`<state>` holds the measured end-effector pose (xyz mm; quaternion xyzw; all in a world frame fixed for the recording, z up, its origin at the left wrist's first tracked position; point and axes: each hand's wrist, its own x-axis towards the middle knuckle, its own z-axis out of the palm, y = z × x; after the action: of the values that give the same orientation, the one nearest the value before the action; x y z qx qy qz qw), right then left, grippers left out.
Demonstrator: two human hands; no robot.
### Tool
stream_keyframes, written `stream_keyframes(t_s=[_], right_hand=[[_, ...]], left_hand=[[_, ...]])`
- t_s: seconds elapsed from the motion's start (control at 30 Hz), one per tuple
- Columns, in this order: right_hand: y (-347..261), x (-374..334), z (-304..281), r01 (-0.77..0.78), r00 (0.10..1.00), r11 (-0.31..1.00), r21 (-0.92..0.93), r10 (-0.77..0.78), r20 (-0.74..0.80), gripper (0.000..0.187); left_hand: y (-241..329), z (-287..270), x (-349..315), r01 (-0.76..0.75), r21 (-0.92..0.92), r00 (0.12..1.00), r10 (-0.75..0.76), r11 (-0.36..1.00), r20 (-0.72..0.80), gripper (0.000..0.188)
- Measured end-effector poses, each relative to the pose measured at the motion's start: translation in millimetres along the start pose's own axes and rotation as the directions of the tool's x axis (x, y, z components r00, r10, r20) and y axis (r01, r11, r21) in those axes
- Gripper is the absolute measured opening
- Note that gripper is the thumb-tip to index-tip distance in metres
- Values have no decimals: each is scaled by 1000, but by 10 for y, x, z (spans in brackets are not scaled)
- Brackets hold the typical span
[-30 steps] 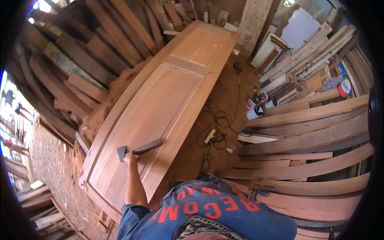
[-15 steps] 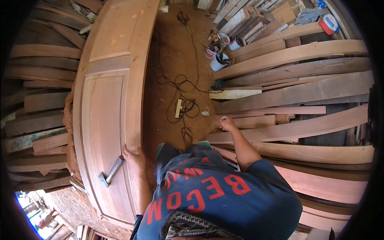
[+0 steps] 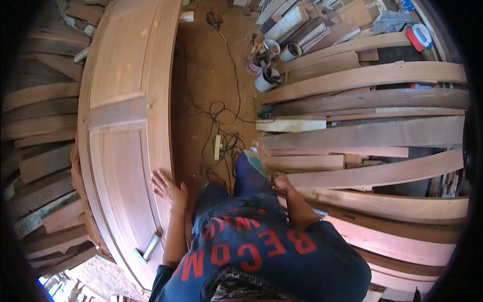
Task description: The person uses a power drill to secure a wooden frame onto a large wooden door panel. They then use a hammer to drive nails into the frame and adjust the position of the wood pieces. Finally, they remove a metal clamp from the door and inspect a metal door handle with another person.
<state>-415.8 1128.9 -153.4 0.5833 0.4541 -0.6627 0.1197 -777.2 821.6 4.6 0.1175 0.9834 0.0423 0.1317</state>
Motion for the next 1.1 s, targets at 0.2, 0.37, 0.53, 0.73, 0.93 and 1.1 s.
stream_keyframes(t_s=[0.2,0.37,0.53,0.73,0.93,1.1], right_hand=[[252,956,-482,-52,994,994,99,42,105,9],[-726,1929,-729,155,967,965,-213,-103,235,9],[-2177,3021,-879,224,970,824,-521,-238,40,4],[-4624,2733,-770,290,956,916,-277,-289,46,23],[-4497,2748,-692,277,958,899,-338,-233,165,13],[-3617,2644,-863,354,927,463,-812,-288,240,20]], left_hand=[[-15,-28,70,22,-1,999,-22,1000,46,106],[196,15,268,240,-16,965,-237,971,112,106],[609,-175,504,472,-68,869,-451,879,204,116],[380,224,462,486,-136,872,-469,863,138,122],[311,326,383,447,-137,893,-432,884,125,116],[452,313,444,491,-199,870,-490,848,58,102]])
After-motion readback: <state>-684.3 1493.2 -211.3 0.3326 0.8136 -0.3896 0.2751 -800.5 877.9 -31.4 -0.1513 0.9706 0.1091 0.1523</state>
